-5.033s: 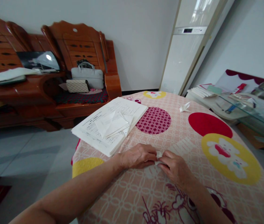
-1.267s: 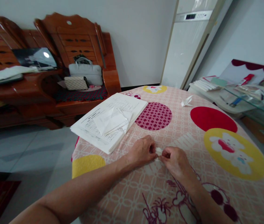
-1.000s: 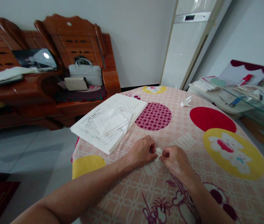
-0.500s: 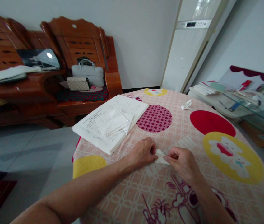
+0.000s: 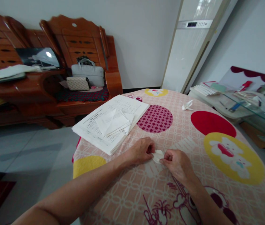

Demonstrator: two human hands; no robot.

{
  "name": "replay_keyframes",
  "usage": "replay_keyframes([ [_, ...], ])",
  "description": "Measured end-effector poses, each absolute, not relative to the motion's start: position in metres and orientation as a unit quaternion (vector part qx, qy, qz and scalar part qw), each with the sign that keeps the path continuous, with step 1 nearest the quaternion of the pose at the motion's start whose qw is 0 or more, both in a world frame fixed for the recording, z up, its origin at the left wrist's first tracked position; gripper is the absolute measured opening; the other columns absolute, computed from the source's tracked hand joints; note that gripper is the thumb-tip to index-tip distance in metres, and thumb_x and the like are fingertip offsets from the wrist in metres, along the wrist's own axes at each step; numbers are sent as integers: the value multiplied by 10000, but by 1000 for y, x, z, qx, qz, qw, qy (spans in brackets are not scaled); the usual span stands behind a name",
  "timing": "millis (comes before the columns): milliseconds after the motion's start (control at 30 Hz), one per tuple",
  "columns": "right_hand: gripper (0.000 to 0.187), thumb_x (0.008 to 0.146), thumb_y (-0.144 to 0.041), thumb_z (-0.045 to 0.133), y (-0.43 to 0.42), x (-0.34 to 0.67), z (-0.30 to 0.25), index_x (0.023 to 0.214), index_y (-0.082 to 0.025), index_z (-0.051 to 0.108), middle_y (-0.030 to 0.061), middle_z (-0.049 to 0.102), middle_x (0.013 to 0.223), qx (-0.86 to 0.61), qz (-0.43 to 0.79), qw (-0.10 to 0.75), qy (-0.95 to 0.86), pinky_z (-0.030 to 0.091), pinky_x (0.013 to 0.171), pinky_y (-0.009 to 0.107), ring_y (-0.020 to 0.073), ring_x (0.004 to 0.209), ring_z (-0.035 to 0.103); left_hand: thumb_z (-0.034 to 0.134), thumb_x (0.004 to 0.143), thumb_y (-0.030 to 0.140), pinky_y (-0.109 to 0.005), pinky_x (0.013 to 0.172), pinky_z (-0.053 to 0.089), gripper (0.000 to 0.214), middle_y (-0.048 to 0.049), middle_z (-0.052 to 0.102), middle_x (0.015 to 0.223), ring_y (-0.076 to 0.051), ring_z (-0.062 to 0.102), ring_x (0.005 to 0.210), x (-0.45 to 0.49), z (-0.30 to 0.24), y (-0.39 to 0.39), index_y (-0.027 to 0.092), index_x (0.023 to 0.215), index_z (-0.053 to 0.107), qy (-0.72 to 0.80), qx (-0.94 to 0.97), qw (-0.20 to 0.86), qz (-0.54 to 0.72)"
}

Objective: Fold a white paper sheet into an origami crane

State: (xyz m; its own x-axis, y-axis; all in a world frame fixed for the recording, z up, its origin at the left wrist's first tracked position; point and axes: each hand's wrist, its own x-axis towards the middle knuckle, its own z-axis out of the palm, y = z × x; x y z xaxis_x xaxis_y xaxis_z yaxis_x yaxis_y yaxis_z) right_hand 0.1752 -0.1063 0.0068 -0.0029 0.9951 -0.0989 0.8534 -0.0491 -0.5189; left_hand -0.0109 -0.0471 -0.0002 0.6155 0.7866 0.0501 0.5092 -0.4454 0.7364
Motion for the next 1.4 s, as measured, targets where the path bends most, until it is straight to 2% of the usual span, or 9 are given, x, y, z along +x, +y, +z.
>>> replay_keyframes([
  [167, 126, 735, -248, 646, -106, 176, 5, 624, -187, 658, 14, 674, 614, -683, 227, 163, -674, 340, 562, 242, 154, 592, 593, 544, 611, 27, -197, 637, 426, 274, 0, 616, 782, -109, 559, 694, -21, -1, -35, 131, 840, 653, 344, 822, 418, 176],
  [267, 127, 734, -241, 648, -106, 176, 6, 620, -186, 656, 11, 667, 606, -682, 228, 158, -676, 333, 552, 240, 150, 583, 587, 550, 730, 86, -213, 685, 446, 275, -20, 680, 846, -122, 593, 749, -20, 2, -31, 133, 968, 681, 341, 811, 437, 189],
  [367, 122, 734, -233, 652, -105, 176, 8, 623, -184, 658, 11, 667, 610, -683, 228, 155, -677, 332, 556, 241, 148, 583, 584, 522, 864, 212, -244, 756, 436, 212, -44, 707, 890, -141, 606, 822, -10, 5, -34, 142, 915, 716, 370, 825, 375, 206],
  [533, 155, 744, -270, 672, -107, 177, 9, 612, -188, 664, 22, 668, 606, -683, 197, 142, -689, 319, 559, 250, 156, 588, 582, 667, 779, 288, -219, 649, 404, 167, -10, 665, 787, -132, 574, 721, 5, 5, -38, 157, 876, 703, 404, 839, 330, 158],
  [867, 178, 750, -282, 691, -108, 178, 8, 599, -193, 652, 19, 644, 579, -684, 156, 113, -704, 271, 531, 257, 152, 561, 550, 686, 742, 299, -206, 561, 304, 142, 38, 595, 652, -104, 515, 625, 3, 8, -35, 162, 781, 690, 390, 848, 346, 99],
  [1033, 199, 747, -303, 697, -110, 177, 10, 599, -191, 628, 19, 634, 576, -684, 140, 114, -706, 264, 529, 266, 153, 551, 537, 668, 736, 266, -220, 610, 318, 110, 12, 638, 726, -129, 547, 699, 2, 6, -38, 161, 747, 700, 381, 865, 311, 100],
  [1200, 180, 762, -312, 670, -108, 190, 11, 656, -188, 593, 0, 603, 578, -668, 177, 214, -690, 363, 545, 257, 150, 552, 537, 638, 752, 268, -217, 581, 317, 132, 16, 608, 695, -116, 529, 650, 0, 9, -42, 144, 729, 676, 398, 841, 349, 114],
  [1267, 117, 785, -287, 631, -106, 197, 11, 791, -170, 636, 29, 655, 697, -635, 197, 292, -688, 434, 604, 260, 161, 624, 584, 622, 769, 274, -216, 560, 305, 159, 23, 572, 659, -105, 503, 620, -2, 12, -42, 135, 696, 647, 403, 828, 363, 140],
  [1400, 320, 819, -302, 602, -102, 203, 9, 1087, -133, 641, 106, 685, 1001, -574, 195, 375, -701, 489, 747, 290, 197, 827, 629, 607, 791, 293, -211, 564, 309, 183, 22, 553, 690, -103, 490, 649, -5, 16, -43, 135, 699, 611, 402, 816, 355, 214],
])
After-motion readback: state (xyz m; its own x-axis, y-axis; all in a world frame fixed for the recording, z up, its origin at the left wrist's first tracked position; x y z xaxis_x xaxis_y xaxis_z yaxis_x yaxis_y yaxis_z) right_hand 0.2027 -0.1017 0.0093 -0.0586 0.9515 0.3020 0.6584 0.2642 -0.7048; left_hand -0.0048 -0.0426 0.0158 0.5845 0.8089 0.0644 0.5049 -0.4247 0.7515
